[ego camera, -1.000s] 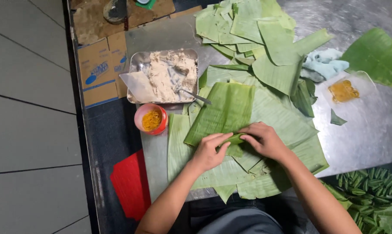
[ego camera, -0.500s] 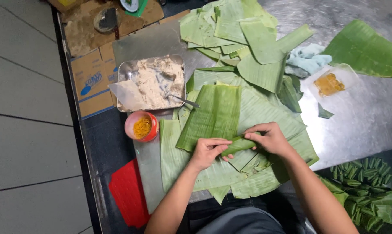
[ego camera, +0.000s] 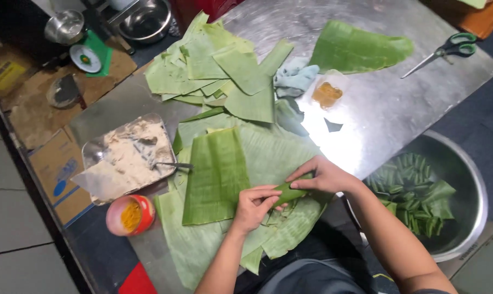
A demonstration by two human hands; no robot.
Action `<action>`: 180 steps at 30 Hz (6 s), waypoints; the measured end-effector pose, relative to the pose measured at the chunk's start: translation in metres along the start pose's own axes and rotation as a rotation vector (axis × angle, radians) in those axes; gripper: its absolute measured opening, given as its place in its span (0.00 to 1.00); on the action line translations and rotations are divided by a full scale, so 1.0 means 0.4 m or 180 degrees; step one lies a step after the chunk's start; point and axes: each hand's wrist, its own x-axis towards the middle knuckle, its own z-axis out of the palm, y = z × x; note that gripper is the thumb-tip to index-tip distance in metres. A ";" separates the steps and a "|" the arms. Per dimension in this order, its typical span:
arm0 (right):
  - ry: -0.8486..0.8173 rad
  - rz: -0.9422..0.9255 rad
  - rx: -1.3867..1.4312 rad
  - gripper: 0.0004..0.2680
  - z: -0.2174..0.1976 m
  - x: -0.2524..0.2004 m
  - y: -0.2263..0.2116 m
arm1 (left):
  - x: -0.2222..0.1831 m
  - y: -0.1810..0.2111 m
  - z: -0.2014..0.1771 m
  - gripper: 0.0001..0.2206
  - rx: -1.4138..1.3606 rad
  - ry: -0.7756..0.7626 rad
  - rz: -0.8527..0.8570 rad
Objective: Wrapping food filling into banana leaves by scooping portions and folding the leaves.
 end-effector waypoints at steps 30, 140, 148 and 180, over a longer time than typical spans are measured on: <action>-0.0702 -0.2438 -0.1704 0.04 0.622 0.450 -0.445 | -0.062 -0.039 -0.225 0.06 0.0373 0.2456 0.0447; 0.0336 -0.1126 0.0709 0.19 0.185 -0.002 -0.038 | -0.130 0.122 -0.059 0.04 -0.0175 0.0670 0.0596; 0.0735 -0.0528 -0.1270 0.19 0.241 0.036 0.000 | -0.107 0.178 -0.085 0.11 0.2875 0.0980 0.0714; 0.0801 -0.1352 -0.1740 0.09 0.257 0.085 0.117 | -0.105 0.024 -0.212 0.15 0.3952 0.0710 0.1244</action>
